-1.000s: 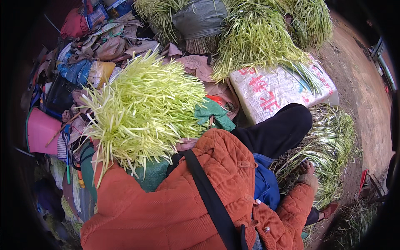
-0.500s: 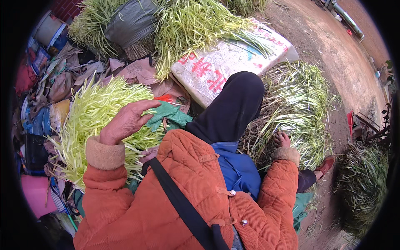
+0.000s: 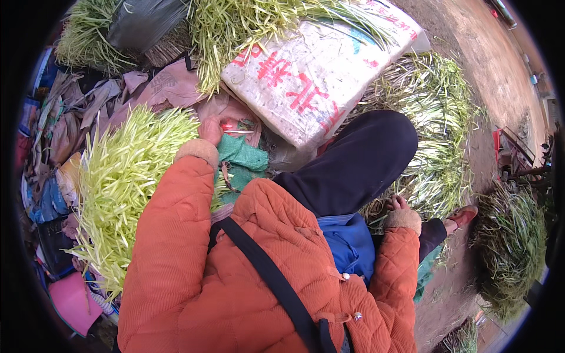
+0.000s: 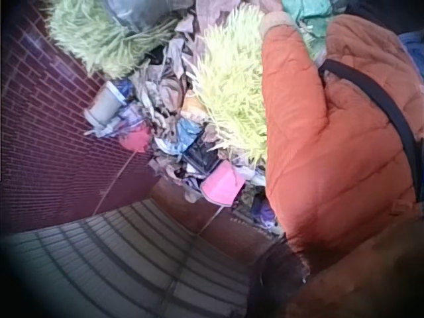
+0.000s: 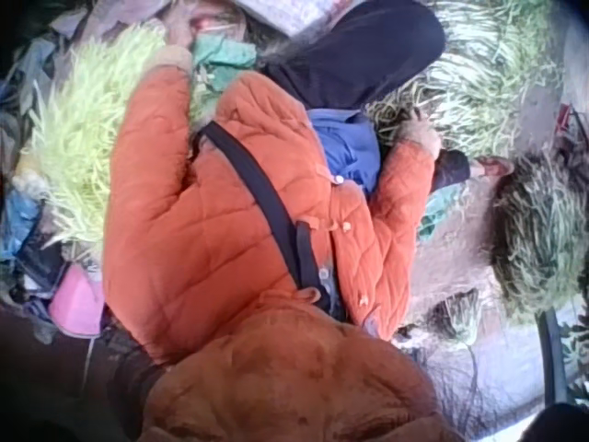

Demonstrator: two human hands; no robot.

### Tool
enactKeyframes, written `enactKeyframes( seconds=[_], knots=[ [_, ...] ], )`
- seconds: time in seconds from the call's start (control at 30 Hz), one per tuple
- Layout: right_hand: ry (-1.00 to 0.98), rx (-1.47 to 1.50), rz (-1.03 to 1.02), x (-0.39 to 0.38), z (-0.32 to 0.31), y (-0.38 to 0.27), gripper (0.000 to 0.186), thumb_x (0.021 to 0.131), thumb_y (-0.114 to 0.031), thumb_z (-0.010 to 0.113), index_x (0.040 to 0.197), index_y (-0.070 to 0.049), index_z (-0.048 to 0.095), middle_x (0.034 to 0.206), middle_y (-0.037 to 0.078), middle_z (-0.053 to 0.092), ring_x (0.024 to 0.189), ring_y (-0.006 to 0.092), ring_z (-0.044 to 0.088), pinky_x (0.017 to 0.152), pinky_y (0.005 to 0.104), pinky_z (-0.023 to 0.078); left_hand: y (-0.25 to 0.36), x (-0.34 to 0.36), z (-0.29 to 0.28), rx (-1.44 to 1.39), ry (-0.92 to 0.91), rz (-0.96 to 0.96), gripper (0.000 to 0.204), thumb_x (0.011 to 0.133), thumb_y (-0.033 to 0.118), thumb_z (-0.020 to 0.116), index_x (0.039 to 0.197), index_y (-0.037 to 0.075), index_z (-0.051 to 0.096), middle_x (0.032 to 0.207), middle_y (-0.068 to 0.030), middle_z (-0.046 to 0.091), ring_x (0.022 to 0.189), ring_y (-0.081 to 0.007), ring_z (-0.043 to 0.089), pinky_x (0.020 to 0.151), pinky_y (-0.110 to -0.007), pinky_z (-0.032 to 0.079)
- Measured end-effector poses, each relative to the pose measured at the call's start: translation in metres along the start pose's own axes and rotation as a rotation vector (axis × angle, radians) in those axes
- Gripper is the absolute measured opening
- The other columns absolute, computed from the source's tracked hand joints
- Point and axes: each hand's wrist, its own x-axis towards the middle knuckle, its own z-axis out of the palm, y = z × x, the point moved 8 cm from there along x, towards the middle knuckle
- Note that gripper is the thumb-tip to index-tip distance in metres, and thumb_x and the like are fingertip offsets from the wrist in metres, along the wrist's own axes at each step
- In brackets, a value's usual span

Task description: The person gathers long green vegetable stalks, aligns them into a neat bundle, and ties the bundle with a red plastic tie. The person then places the tied bundle aside and repeats the process with another set of stalks.

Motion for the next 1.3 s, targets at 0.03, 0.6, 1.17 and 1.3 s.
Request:
enactKeyframes(
  seconds=[0.03, 0.6, 1.17, 1.3],
  knots=[
    [-0.037, 0.016, 0.001, -0.001, -0.001, -0.005, 0.045, 0.087, -0.018, 0.045, 0.130, -0.030, 0.050, 0.133, -0.010, 0.052, 0.103, 0.0212, 0.062, 0.087, 0.0345, 0.049, 0.008, 0.005, 0.001, 0.085, 0.041, 0.055, 0.026, 0.078, 0.006, 0.059, 0.094, 0.023, 0.072, 0.090, -0.0128, 0.065, 0.089, -0.0319, 0.063, 0.074, -0.043, 0.052],
    [0.028, 0.242, -0.024, 0.000, 0.030, -0.009, 0.030, 0.094, -0.027, 0.044, 0.120, -0.022, 0.057, 0.108, -0.001, 0.067, 0.091, 0.0191, 0.064, 0.077, 0.0321, 0.048, -0.025, 0.027, -0.033, -1.613, 0.152, -0.408, 0.017, 0.087, 0.012, 0.065, 0.102, 0.009, 0.059, 0.085, 0.0003, 0.062, 0.070, -0.0091, 0.057, 0.065, -0.025, 0.048],
    [0.027, 1.048, -0.094, 0.016, 0.079, 0.008, 0.031, 0.096, -0.028, 0.048, 0.119, -0.009, 0.056, 0.099, 0.009, 0.067, 0.088, 0.0163, 0.064, 0.079, 0.0271, 0.047, -0.065, 0.030, 0.032, -0.323, -0.042, -0.290, 0.019, 0.074, 0.022, 0.074, 0.089, 0.012, 0.071, 0.081, -0.0109, 0.067, 0.090, -0.0280, 0.063, 0.078, -0.041, 0.048],
    [-0.015, 0.784, -0.043, 0.022, 0.088, 0.013, 0.030, 0.094, -0.026, 0.047, 0.121, -0.015, 0.055, 0.108, 0.002, 0.062, 0.092, 0.0174, 0.063, 0.080, 0.0294, 0.049, -0.019, 0.029, -0.011, -0.473, 0.159, -0.030, 0.018, 0.074, 0.022, 0.074, 0.087, 0.009, 0.071, 0.080, -0.0083, 0.067, 0.088, -0.0255, 0.064, 0.077, -0.039, 0.047]
  ],
)
